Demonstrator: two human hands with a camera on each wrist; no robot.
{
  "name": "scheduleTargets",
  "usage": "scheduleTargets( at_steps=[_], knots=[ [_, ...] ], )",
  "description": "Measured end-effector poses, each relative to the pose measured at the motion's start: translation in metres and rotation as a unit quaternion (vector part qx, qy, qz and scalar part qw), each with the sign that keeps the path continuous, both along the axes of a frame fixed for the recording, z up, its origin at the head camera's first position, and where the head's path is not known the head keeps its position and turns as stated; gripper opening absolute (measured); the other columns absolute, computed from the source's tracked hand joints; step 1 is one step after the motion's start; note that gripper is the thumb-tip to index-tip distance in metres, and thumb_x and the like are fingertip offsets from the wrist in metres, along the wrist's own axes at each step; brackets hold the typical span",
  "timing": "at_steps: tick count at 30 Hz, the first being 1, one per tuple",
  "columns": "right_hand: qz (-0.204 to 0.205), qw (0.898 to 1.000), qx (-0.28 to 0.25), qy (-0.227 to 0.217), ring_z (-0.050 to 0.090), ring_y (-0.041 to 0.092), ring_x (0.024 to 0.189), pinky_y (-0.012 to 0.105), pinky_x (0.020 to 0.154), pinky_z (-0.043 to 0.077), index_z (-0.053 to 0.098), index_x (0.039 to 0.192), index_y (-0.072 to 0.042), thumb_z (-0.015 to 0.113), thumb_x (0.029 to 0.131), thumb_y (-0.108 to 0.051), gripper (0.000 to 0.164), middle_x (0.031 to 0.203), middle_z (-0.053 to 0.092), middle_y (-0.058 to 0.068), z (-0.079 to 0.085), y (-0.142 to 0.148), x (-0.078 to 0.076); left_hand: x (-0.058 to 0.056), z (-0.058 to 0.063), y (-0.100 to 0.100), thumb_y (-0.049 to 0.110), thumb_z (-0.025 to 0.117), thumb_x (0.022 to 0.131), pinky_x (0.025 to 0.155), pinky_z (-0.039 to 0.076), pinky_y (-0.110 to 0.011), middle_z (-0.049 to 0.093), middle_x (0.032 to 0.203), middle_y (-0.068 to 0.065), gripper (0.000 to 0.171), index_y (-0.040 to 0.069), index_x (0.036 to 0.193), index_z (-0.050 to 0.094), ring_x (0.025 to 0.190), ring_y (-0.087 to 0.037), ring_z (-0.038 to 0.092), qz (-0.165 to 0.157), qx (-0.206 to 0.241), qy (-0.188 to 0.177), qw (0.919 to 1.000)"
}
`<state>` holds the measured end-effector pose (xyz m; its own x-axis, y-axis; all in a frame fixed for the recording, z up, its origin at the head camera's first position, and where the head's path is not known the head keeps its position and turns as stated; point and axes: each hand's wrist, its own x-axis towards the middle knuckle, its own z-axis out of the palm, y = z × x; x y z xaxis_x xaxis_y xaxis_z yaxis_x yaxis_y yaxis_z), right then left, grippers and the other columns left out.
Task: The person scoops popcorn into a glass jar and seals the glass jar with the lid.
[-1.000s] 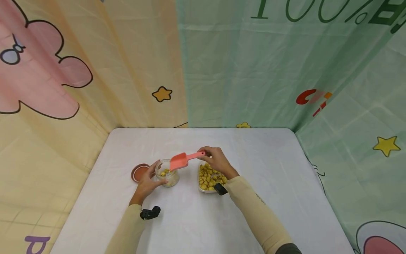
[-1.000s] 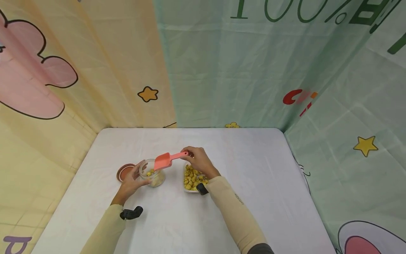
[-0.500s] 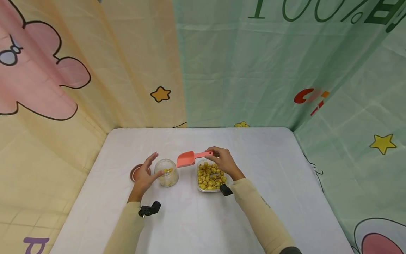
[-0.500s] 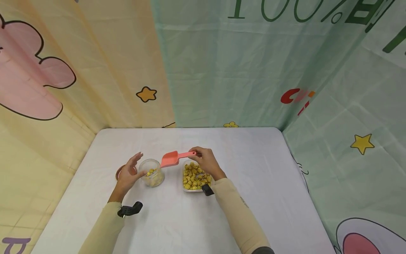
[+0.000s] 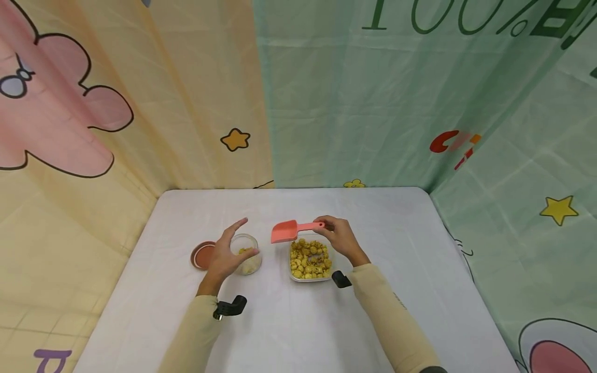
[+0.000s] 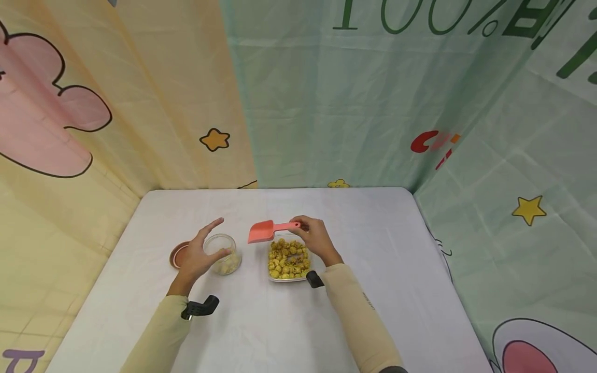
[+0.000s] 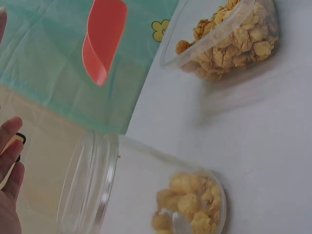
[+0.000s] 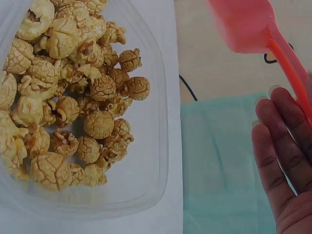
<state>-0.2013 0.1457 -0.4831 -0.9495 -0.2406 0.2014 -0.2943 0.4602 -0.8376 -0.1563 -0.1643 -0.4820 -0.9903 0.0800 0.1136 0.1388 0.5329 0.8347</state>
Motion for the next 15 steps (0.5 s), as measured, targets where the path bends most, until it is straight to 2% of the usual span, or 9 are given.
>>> scheduleTargets(
  at_steps=[3, 8, 12, 15],
  knots=[
    [-0.006, 1.0, -0.003, -0.002, 0.067, 0.026, 0.096, 0.041, 0.085, 0.056, 0.068, 0.11, -0.002, 0.065, 0.092, -0.02, 0.025, 0.101, 0.068, 0.011, -0.001, 0.006, 0.001, 0.001, 0.003, 0.011, 0.027, 0.084, 0.075, 0.111, 0.023, -0.062, 0.037, 0.152, -0.008, 0.085, 0.022, 0.147, 0.04, 0.142, -0.032, 0.027, -0.017, -0.005, -0.003, 0.9998],
    [-0.013, 1.0, -0.008, -0.007, 0.067, 0.027, 0.097, 0.042, 0.086, 0.056, 0.068, 0.11, -0.002, 0.065, 0.092, -0.02, 0.026, 0.102, 0.069, 0.012, -0.002, 0.017, 0.002, 0.001, 0.0, 0.029, 0.02, 0.085, 0.074, 0.111, 0.026, -0.061, 0.042, 0.149, -0.01, 0.083, 0.016, 0.145, 0.043, 0.139, -0.034, 0.033, -0.05, 0.008, 0.019, 0.9986],
    [-0.017, 1.0, -0.005, -0.005, 0.067, 0.028, 0.097, 0.044, 0.087, 0.055, 0.068, 0.11, -0.002, 0.065, 0.092, -0.021, 0.027, 0.103, 0.069, 0.012, -0.002, 0.024, 0.002, 0.003, -0.004, 0.043, 0.024, 0.086, 0.073, 0.11, 0.031, -0.057, 0.045, 0.147, -0.01, 0.085, 0.012, 0.145, 0.043, 0.136, -0.034, 0.037, -0.075, 0.02, 0.025, 0.9966],
    [-0.022, 1.0, 0.002, -0.005, 0.067, 0.028, 0.097, 0.044, 0.087, 0.055, 0.067, 0.11, -0.002, 0.065, 0.092, -0.022, 0.027, 0.103, 0.069, 0.012, -0.001, 0.03, 0.003, 0.004, -0.008, 0.051, 0.028, 0.085, 0.073, 0.11, 0.032, -0.055, 0.045, 0.147, -0.011, 0.086, 0.009, 0.145, 0.043, 0.136, -0.034, 0.038, -0.083, 0.031, 0.033, 0.9956]
  ],
)
